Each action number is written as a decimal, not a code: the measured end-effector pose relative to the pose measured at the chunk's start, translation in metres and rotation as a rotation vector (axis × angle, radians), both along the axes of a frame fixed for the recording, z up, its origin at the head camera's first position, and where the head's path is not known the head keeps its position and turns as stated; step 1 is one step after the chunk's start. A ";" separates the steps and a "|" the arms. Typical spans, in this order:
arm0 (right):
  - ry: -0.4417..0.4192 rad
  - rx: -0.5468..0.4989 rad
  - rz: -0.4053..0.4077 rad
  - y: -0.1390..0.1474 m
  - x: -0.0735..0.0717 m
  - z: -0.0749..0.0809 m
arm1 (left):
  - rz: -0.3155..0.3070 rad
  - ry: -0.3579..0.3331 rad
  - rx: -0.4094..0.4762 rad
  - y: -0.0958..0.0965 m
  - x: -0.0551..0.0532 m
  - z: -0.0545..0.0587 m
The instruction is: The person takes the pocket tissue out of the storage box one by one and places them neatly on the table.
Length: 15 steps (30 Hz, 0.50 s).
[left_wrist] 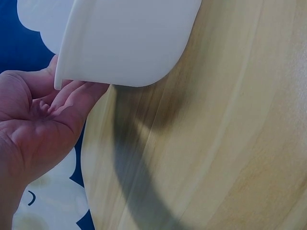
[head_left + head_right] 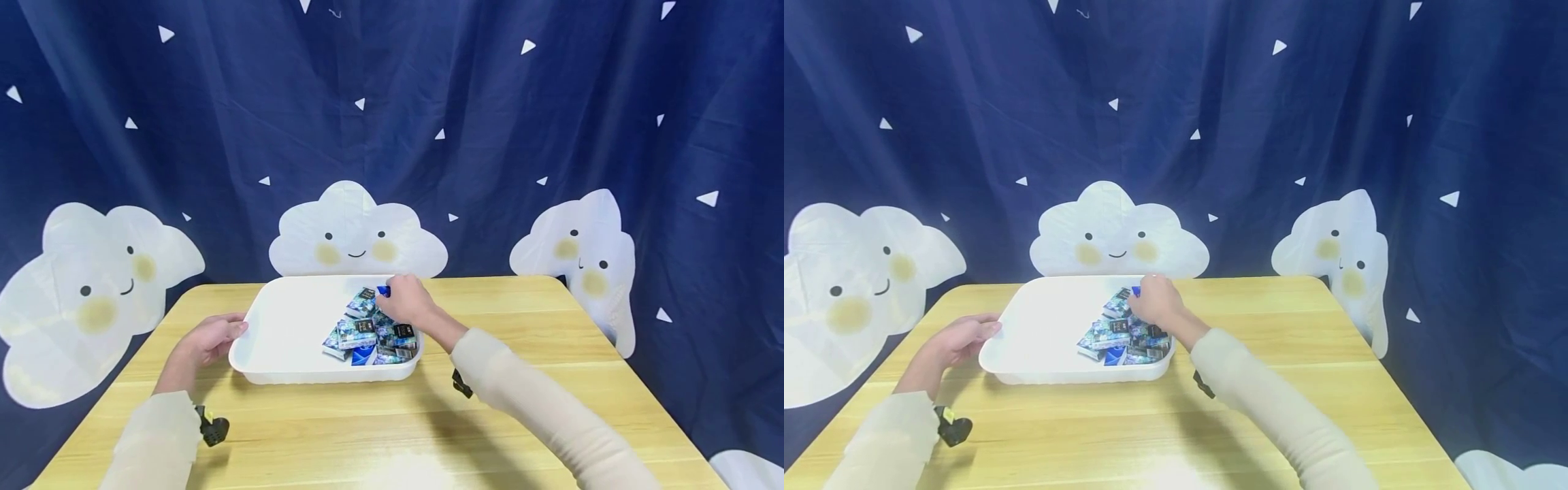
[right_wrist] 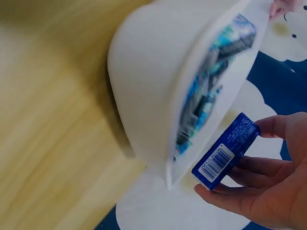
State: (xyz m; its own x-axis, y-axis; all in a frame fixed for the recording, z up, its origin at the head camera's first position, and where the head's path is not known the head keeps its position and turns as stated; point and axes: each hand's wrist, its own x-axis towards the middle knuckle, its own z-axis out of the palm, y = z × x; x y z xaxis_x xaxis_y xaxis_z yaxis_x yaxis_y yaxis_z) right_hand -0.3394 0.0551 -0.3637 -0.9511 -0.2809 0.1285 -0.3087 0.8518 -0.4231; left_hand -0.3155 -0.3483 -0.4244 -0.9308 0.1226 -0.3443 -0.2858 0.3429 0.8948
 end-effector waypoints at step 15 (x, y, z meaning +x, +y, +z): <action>0.083 0.025 -0.116 0.055 -0.013 0.001 | 0.014 -0.009 -0.014 0.002 0.000 0.001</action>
State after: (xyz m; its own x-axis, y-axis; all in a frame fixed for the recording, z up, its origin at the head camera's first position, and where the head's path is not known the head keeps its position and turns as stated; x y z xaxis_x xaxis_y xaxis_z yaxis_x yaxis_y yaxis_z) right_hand -0.3525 0.1105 -0.3628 -0.9637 -0.1735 0.2029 -0.2406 0.8938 -0.3784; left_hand -0.3151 -0.3468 -0.4234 -0.9295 0.1041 -0.3539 -0.2984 0.3515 0.8873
